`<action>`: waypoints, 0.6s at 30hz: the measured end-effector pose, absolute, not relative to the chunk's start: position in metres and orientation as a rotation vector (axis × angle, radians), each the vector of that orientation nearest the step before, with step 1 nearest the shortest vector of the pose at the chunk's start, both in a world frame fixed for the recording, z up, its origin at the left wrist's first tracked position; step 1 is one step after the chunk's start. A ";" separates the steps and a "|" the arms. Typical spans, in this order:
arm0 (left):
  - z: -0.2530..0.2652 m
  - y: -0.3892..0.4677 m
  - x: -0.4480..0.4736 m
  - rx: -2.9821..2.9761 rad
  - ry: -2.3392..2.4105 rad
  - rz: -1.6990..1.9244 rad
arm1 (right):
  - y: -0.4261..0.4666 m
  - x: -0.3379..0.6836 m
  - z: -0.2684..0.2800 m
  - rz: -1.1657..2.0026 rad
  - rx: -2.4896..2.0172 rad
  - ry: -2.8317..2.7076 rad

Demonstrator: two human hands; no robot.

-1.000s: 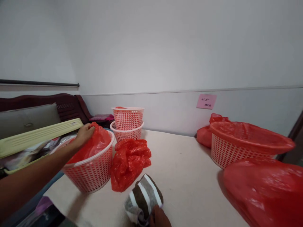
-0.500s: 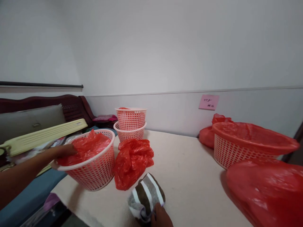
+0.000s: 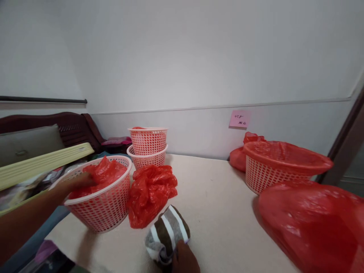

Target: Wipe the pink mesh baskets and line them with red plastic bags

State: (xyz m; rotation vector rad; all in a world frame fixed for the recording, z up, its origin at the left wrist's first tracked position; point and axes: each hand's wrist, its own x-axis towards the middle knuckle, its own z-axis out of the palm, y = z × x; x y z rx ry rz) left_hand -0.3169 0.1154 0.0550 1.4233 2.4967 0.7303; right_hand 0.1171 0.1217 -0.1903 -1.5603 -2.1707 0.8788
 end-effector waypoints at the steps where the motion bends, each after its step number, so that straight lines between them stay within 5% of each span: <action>1: 0.058 0.117 -0.318 1.371 2.537 0.680 | 0.121 0.117 -0.190 0.874 -1.562 -2.169; 6: 0.099 0.128 -0.319 1.304 2.780 0.860 | 0.121 0.113 -0.191 0.832 -1.577 -2.175; 18: 0.259 0.163 -0.250 1.746 2.644 2.131 | 0.120 0.112 -0.193 0.820 -1.562 -2.184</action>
